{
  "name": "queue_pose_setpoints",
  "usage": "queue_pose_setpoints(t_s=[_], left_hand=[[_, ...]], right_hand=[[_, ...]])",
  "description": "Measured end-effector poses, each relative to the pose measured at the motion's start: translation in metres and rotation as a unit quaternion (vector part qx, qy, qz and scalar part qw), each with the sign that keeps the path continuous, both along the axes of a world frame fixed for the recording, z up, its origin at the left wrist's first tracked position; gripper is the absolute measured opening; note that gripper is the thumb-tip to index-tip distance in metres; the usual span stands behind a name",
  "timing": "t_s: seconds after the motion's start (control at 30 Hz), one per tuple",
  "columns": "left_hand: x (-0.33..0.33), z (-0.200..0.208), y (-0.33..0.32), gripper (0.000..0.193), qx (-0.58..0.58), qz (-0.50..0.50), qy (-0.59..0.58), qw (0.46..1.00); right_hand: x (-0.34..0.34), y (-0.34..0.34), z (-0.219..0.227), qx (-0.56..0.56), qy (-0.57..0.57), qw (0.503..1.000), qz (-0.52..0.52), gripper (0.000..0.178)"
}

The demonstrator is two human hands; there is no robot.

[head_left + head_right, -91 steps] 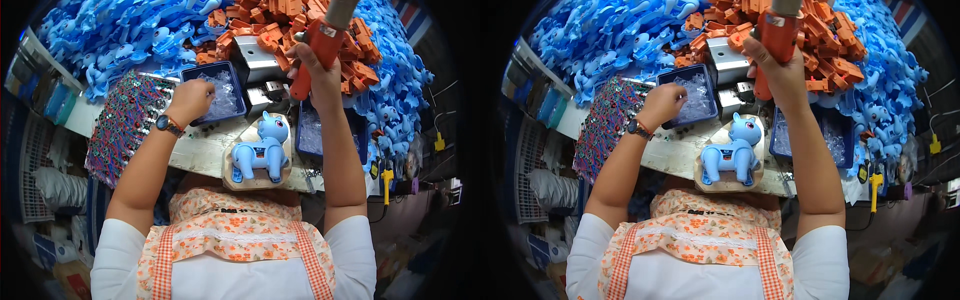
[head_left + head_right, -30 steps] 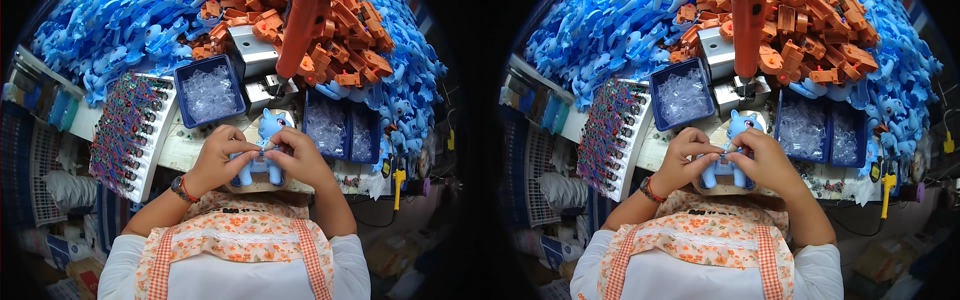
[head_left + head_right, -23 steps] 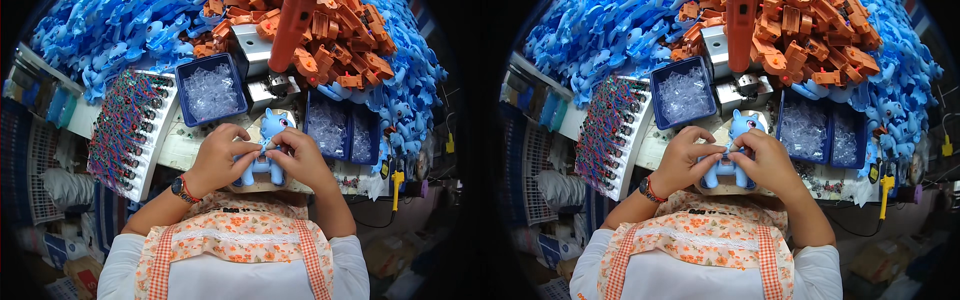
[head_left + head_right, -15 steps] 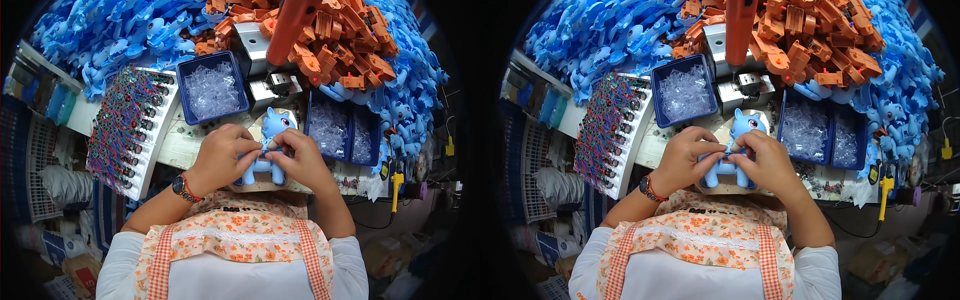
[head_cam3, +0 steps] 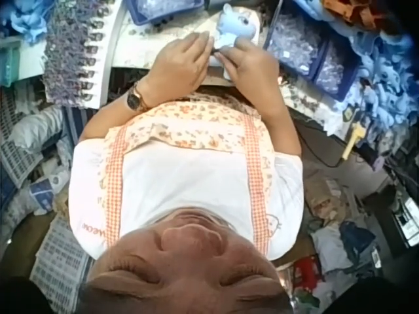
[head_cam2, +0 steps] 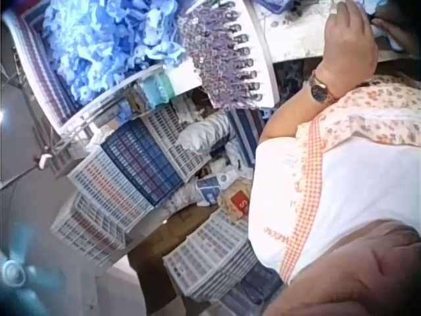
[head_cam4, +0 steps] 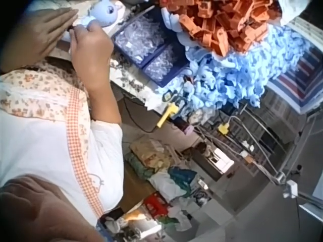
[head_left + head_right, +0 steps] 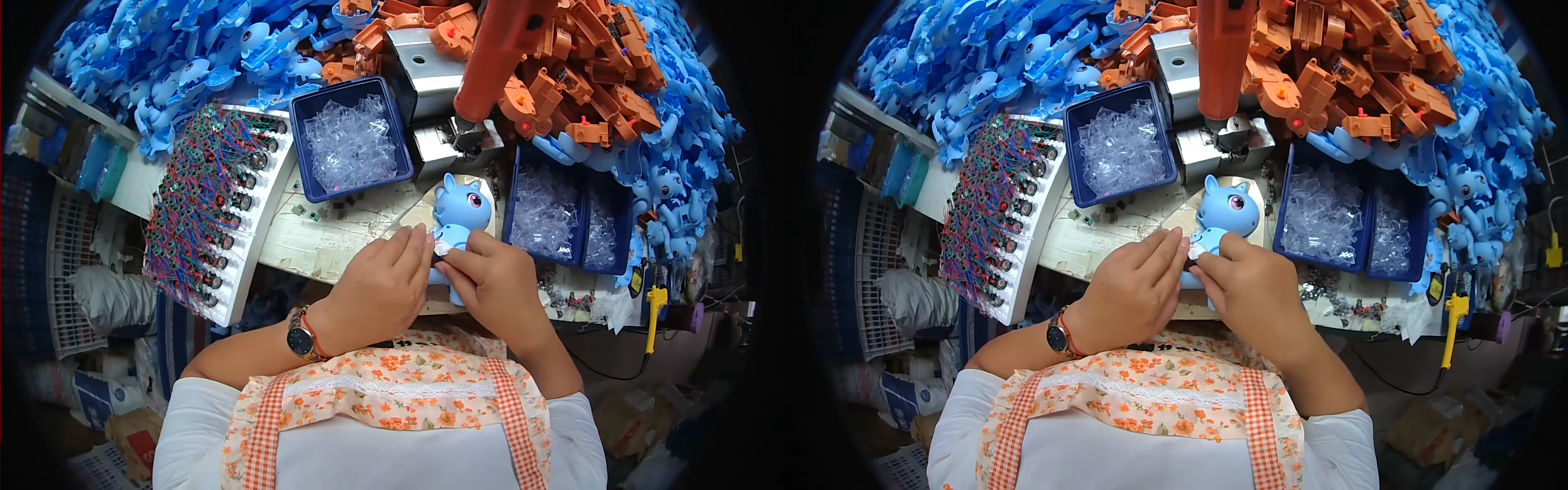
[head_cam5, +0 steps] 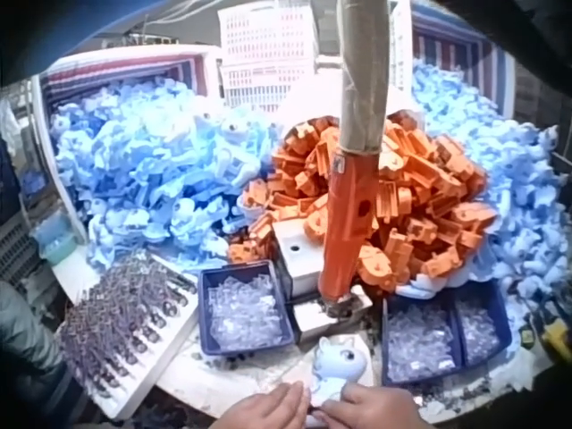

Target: Assembling small plastic horse toys using hand tools and a mechanical press on a production line.

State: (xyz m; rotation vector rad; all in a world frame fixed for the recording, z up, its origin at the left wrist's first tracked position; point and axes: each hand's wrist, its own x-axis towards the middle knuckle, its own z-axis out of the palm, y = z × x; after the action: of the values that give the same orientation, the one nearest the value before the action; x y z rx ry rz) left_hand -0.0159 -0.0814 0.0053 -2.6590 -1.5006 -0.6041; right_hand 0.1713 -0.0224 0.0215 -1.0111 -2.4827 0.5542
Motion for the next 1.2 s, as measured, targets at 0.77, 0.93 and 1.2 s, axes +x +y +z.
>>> queue_pose_setpoints(t_s=[0.77,0.93,1.2], left_hand=[[-0.023,-0.002,-0.017,0.04,-0.213,0.083,-0.382,0.895],[-0.024,-0.008,-0.038,0.034,-0.464,0.125,-0.707,0.519],[-0.046,-0.034,-0.064,0.036,-0.398,0.156,-0.793,0.434]], right_hand=[[0.052,0.006,-0.015,-0.335,0.481,0.793,-0.167,0.023],[0.035,0.014,-0.026,-0.474,0.625,0.609,-0.119,0.03],[0.028,0.005,-0.012,-0.415,0.514,0.736,-0.147,0.032]])
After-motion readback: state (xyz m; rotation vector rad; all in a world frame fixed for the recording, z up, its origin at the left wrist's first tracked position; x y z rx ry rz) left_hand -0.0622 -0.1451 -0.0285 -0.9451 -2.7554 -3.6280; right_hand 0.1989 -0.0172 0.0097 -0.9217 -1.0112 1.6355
